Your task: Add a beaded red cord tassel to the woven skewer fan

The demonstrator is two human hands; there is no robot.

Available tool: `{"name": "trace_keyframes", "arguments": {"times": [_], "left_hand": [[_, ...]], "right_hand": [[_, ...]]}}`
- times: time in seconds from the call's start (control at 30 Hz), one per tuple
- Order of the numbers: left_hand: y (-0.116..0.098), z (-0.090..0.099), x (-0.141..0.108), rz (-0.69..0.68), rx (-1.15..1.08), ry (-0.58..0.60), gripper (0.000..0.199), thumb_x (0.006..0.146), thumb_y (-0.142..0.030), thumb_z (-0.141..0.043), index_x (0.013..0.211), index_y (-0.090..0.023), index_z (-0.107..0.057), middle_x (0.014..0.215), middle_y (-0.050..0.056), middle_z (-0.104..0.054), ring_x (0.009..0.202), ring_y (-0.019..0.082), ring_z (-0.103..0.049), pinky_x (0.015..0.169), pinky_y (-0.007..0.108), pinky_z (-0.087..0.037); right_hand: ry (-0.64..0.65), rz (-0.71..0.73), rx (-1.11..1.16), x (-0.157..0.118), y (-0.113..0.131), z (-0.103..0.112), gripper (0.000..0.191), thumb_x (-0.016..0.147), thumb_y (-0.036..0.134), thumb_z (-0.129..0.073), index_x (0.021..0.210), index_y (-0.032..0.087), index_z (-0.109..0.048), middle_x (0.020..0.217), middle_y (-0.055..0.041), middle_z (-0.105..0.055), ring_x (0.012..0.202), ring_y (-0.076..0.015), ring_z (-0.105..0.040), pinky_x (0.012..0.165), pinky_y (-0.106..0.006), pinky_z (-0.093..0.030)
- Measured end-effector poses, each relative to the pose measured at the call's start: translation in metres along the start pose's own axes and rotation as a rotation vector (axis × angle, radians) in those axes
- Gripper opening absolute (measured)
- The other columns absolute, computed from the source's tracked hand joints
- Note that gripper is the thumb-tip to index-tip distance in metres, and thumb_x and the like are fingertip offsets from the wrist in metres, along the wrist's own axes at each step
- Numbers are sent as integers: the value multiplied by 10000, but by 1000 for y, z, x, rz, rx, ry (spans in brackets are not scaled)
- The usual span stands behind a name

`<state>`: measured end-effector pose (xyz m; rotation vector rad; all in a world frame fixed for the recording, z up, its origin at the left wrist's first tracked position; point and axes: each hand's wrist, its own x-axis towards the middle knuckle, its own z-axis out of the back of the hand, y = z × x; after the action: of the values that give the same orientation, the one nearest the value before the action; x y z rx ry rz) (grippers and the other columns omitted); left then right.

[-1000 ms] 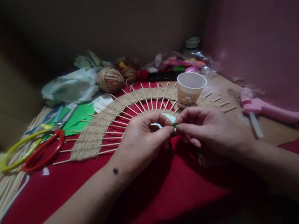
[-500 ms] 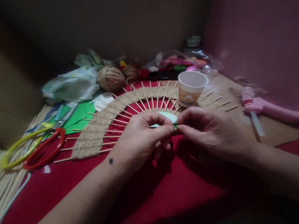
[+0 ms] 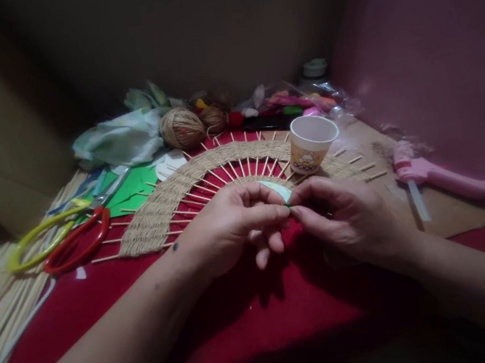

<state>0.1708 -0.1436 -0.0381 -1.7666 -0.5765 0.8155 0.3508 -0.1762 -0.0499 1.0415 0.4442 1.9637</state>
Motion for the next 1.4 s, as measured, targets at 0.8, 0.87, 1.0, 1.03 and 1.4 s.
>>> {"name": "trace_keyframes", "arguments": {"times": [0.8, 0.87, 1.0, 1.03, 1.4], "left_hand": [[-6, -15, -4, -90, 255, -193, 37, 800, -184, -598, 801, -162, -568, 521, -15, -608, 352, 91, -510, 332, 165, -394], [-5, -14, -4, -83, 230, -181, 45, 798, -190, -603, 806, -163, -568, 529, -10, -617, 357, 98, -517, 334, 175, -403], [-3, -11, -3, -56, 158, -146, 72, 796, -209, -619, 822, -159, -575, 555, 6, -638, 387, 103, -540, 364, 185, -425], [-3, -10, -3, -53, 140, -141, 74, 797, -210, -621, 826, -156, -578, 558, 9, -641, 392, 101, -543, 372, 183, -428], [-2, -12, -2, -88, 171, -169, 71, 793, -209, -619, 797, -149, -581, 548, 18, -645, 375, 112, -548, 337, 180, -408]], "right_hand": [[125, -476, 585, 4, -2, 3, 85, 807, 214, -601, 754, 152, -578, 533, 62, -504, 427, -39, -423, 392, -153, -313], [124, -483, 589, 5, -2, 3, 90, 801, 220, -609, 751, 152, -577, 534, 62, -505, 423, -37, -419, 388, -154, -310], [111, -490, 619, 5, -2, 2, 79, 770, 201, -632, 746, 151, -576, 541, 63, -506, 428, -35, -426, 392, -151, -318], [107, -493, 634, 6, -2, 1, 80, 763, 199, -637, 746, 151, -574, 540, 65, -502, 428, -34, -424, 392, -149, -317], [91, -486, 601, 4, -1, 0, 89, 771, 206, -624, 739, 139, -576, 573, 58, -521, 439, -29, -441, 404, -144, -338]]}}
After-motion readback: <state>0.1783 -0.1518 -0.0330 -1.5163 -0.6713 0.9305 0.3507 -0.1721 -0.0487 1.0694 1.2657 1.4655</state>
